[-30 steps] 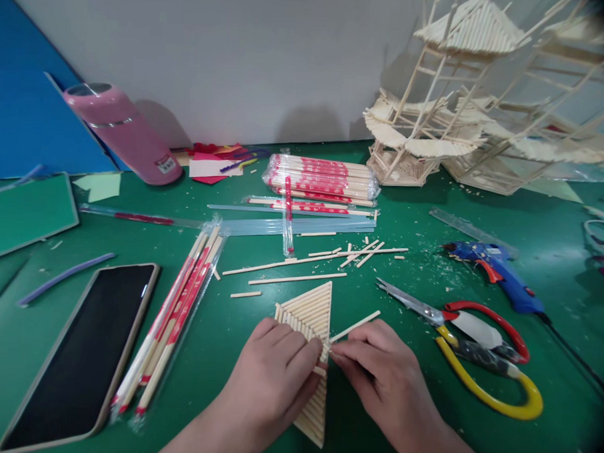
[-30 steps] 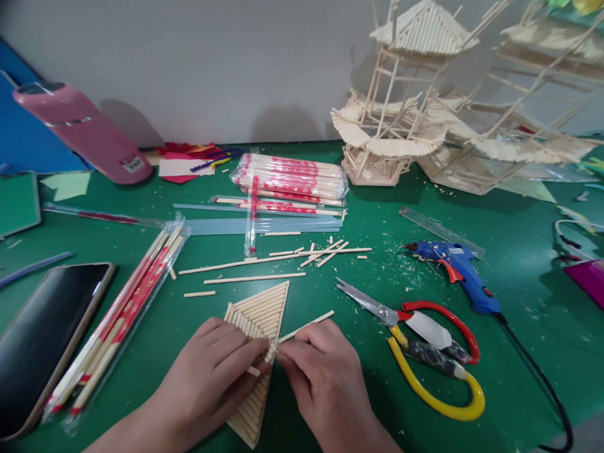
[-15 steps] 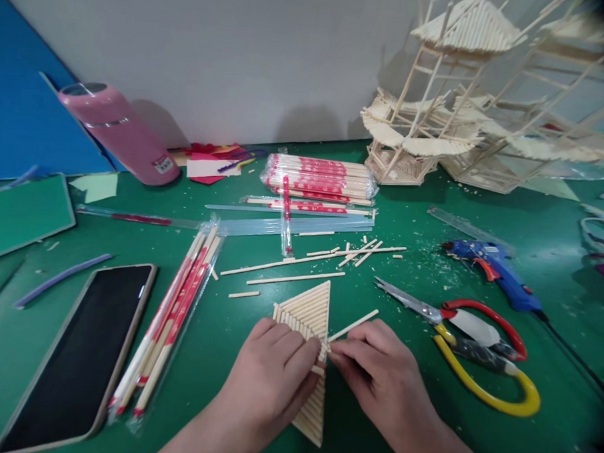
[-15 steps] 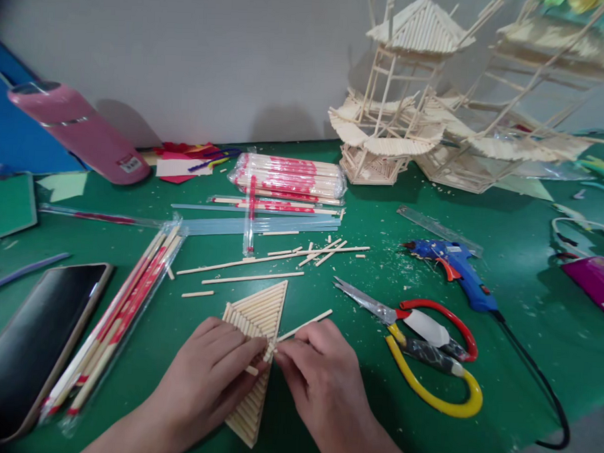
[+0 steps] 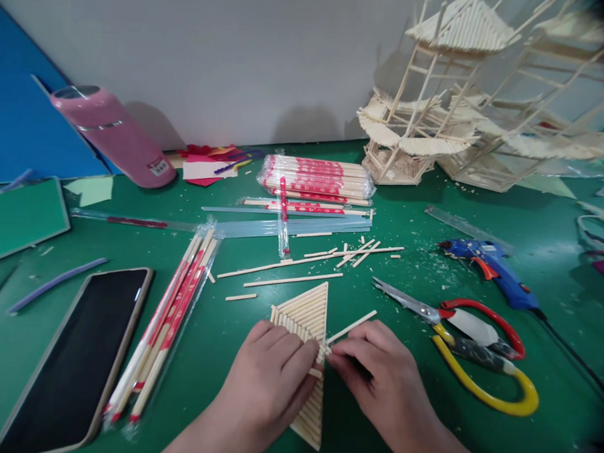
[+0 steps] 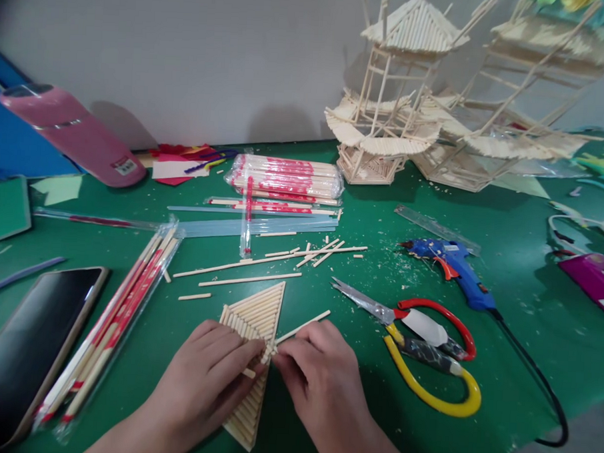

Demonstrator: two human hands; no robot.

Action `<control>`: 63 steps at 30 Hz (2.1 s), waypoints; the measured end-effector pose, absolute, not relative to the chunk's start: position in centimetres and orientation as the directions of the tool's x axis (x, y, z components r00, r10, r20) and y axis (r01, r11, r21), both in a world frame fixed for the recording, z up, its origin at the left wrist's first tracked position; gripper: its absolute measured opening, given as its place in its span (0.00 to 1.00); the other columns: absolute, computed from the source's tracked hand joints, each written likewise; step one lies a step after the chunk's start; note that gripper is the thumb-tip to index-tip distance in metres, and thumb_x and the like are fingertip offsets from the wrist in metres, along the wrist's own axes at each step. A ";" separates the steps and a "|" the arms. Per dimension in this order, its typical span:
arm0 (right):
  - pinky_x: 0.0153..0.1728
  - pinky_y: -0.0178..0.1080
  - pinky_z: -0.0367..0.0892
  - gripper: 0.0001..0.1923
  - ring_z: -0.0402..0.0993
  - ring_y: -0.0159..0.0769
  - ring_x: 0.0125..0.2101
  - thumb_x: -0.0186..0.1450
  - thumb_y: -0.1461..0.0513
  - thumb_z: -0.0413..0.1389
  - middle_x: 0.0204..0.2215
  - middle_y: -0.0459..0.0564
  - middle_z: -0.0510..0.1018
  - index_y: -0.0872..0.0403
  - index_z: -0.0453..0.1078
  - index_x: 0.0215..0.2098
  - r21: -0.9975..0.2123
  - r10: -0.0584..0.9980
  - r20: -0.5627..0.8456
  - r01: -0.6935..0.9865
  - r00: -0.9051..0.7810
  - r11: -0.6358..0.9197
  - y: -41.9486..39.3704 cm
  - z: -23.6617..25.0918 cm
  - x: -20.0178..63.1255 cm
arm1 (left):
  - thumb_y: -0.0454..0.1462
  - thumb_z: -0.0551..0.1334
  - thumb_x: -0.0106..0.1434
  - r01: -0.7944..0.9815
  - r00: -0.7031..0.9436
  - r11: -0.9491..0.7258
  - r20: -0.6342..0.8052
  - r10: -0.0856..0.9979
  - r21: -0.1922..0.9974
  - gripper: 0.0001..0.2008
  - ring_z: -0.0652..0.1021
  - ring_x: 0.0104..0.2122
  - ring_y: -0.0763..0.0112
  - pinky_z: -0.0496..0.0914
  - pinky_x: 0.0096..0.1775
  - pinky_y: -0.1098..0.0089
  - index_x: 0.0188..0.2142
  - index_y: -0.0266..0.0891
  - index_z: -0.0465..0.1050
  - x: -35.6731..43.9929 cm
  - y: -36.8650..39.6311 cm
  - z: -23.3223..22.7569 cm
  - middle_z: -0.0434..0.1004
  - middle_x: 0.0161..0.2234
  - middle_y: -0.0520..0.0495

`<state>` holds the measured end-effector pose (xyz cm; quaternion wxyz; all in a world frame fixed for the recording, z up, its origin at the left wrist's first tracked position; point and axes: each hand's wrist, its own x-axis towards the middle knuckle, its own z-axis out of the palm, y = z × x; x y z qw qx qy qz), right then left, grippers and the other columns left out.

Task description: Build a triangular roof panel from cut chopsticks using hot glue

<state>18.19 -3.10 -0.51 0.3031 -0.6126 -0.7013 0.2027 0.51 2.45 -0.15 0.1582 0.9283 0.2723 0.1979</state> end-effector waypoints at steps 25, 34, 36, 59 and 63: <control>0.29 0.35 0.63 0.04 0.68 0.33 0.30 0.60 0.64 0.55 0.27 0.45 0.72 0.50 0.71 0.29 -0.685 0.997 0.045 0.724 -0.066 0.079 -2.7 0.1 18.5 | 0.32 0.52 0.62 0.447 0.772 -0.800 0.278 0.571 0.401 0.07 0.68 0.26 0.67 0.58 0.30 0.66 0.39 0.37 0.67 0.5 2.4 0.2 0.70 0.25 0.48; 0.30 0.36 0.61 0.06 0.67 0.33 0.30 0.62 0.64 0.53 0.26 0.45 0.71 0.51 0.70 0.28 -0.690 0.999 0.034 0.722 -0.028 0.043 -2.7 0.1 18.2 | 0.32 0.52 0.62 0.451 0.773 -0.797 0.271 0.574 0.402 0.07 0.68 0.26 0.67 0.57 0.30 0.66 0.37 0.37 0.67 0.6 2.5 0.0 0.70 0.25 0.49; 0.30 0.36 0.61 0.06 0.66 0.34 0.30 0.62 0.64 0.52 0.27 0.45 0.71 0.51 0.69 0.28 -0.693 0.999 0.026 0.720 -0.027 0.038 -2.7 0.2 18.2 | 0.32 0.52 0.62 0.448 0.773 -0.798 0.274 0.572 0.402 0.07 0.67 0.26 0.67 0.57 0.29 0.66 0.37 0.37 0.67 0.5 2.4 0.0 0.70 0.25 0.49; 0.31 0.38 0.63 0.05 0.66 0.35 0.31 0.62 0.64 0.52 0.29 0.47 0.71 0.50 0.70 0.32 -0.694 0.997 0.060 0.715 -0.051 0.078 -3.0 0.0 18.4 | 0.32 0.53 0.62 0.441 0.776 -0.795 0.269 0.571 0.417 0.06 0.67 0.26 0.67 0.58 0.29 0.65 0.38 0.36 0.66 0.4 2.4 0.0 0.70 0.25 0.49; 0.32 0.38 0.64 0.08 0.67 0.36 0.33 0.60 0.67 0.52 0.31 0.47 0.71 0.50 0.69 0.36 -0.707 0.996 0.054 0.701 -0.075 0.092 -3.2 0.2 18.7 | 0.32 0.53 0.62 0.440 0.777 -0.796 0.268 0.569 0.415 0.07 0.68 0.26 0.66 0.58 0.30 0.64 0.39 0.36 0.66 0.5 2.4 0.0 0.70 0.26 0.48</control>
